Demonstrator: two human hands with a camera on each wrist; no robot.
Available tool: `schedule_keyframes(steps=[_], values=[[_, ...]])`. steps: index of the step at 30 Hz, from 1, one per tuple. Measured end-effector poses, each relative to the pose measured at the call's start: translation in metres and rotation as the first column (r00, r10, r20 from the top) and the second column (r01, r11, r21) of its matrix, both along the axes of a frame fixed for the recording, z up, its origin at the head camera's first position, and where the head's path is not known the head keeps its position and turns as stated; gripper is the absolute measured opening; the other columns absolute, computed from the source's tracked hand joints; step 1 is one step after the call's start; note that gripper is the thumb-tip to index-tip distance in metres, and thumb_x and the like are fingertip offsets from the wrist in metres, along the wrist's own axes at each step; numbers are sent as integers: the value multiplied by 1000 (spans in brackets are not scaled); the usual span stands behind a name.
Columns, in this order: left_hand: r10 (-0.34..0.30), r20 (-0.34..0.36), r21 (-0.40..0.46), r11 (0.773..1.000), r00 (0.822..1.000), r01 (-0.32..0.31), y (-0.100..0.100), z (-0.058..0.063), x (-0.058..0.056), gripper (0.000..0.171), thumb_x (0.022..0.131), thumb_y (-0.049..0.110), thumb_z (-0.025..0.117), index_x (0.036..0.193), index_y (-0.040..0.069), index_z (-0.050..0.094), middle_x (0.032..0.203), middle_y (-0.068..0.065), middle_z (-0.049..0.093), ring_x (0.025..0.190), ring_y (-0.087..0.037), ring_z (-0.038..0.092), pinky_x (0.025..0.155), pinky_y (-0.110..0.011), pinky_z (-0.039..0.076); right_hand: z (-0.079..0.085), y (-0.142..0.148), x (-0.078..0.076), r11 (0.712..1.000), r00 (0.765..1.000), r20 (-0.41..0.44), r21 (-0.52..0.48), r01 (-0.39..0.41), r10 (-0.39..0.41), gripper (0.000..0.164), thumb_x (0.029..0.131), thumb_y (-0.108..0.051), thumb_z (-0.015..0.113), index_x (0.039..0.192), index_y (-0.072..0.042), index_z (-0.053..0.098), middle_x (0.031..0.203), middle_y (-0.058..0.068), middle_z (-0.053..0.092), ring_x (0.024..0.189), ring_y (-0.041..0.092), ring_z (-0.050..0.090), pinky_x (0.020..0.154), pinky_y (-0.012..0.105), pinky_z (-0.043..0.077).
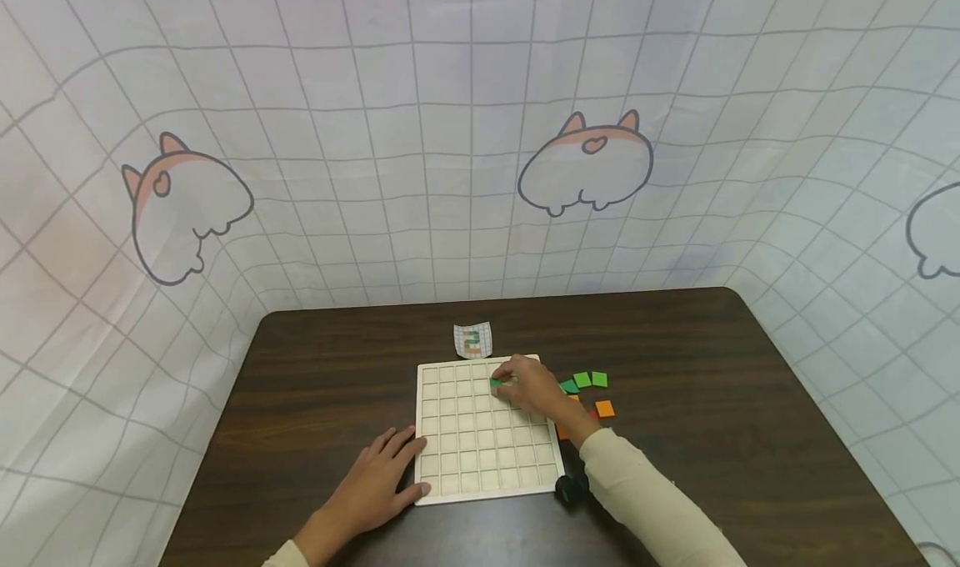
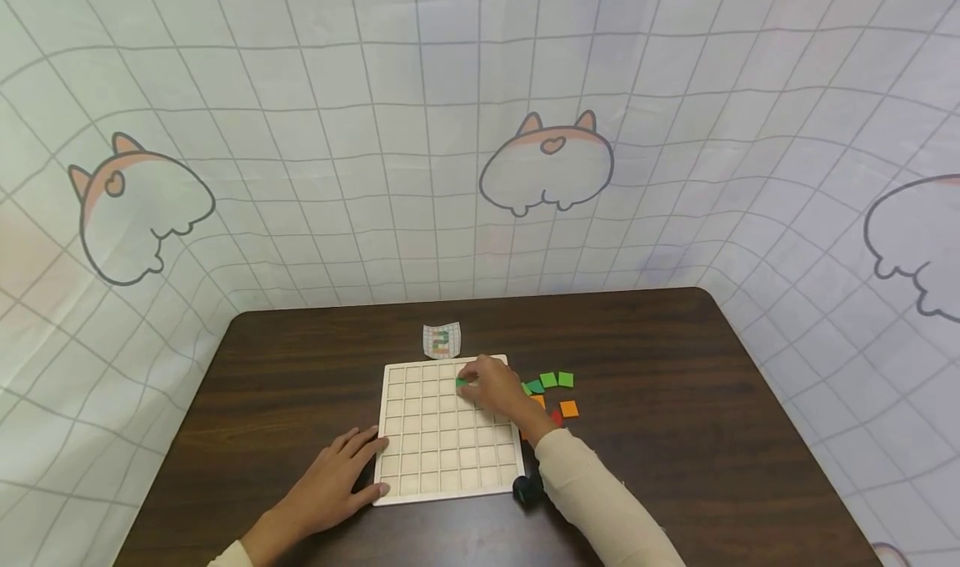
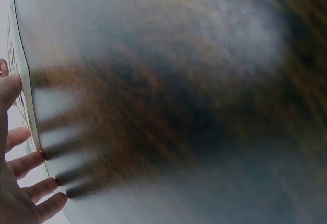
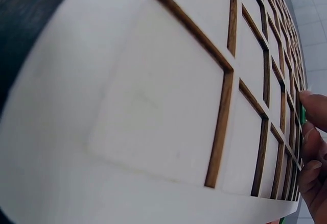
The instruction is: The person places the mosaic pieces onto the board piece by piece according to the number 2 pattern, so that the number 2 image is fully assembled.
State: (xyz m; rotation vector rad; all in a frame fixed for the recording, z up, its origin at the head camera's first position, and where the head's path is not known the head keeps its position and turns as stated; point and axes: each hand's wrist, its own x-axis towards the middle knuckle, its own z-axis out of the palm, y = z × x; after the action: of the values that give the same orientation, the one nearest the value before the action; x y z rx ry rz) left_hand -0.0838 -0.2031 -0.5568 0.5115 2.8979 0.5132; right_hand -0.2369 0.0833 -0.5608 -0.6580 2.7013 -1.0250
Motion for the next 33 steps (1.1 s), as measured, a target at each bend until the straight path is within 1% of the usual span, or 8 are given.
schedule_keyframes(steps=[4,10,20,25,30,33], values=[[-1,-7,-3,1000,1000,1,0,0,1,66,93,51,68,146,16,51,155,-14,44,139,-45,42,102,-66,41,0,-1,1,1000,1000,-5,6,-4,4,21,93,-26,75,111,-16,76,107,-1,66,101,20,66,86,45,53],[-2,1,-3,1000,1000,2,-2,1,1,66,93,51,68,146,16,51,155,-14,44,140,-45,41,102,-66,40,0,-3,1,1000,1000,-12,17,-2,2,20,93,-26,74,111,-17,76,107,-2,67,101,19,66,87,44,54],[-13,-14,2,1000,1000,13,-1,-3,-1,66,93,53,65,147,18,50,155,-14,43,139,-46,42,102,-66,40,5,-2,3,1000,1000,-25,21,-8,8,19,92,-22,75,110,-15,76,107,1,67,101,21,66,87,46,54],[-17,-3,13,1000,1000,17,-2,-3,0,66,94,52,66,147,17,50,155,-15,43,139,-46,42,101,-67,40,4,0,2,1000,999,-45,15,-18,19,24,91,-23,76,112,-13,74,106,2,68,99,20,65,83,45,54],[-14,9,5,1000,1000,14,-2,-3,-1,66,93,53,66,147,17,50,155,-14,43,139,-46,41,102,-67,40,2,6,2,1000,997,-74,-14,4,-5,24,91,-25,76,111,-14,74,101,0,68,94,20,64,76,41,53],[-16,19,-1,1000,1000,16,-2,-3,-1,67,93,54,65,147,17,50,155,-14,43,139,-47,42,101,-67,40,2,14,3,1000,997,-80,-28,3,-6,23,92,-27,75,111,-14,74,98,-2,67,97,20,64,77,39,52]])
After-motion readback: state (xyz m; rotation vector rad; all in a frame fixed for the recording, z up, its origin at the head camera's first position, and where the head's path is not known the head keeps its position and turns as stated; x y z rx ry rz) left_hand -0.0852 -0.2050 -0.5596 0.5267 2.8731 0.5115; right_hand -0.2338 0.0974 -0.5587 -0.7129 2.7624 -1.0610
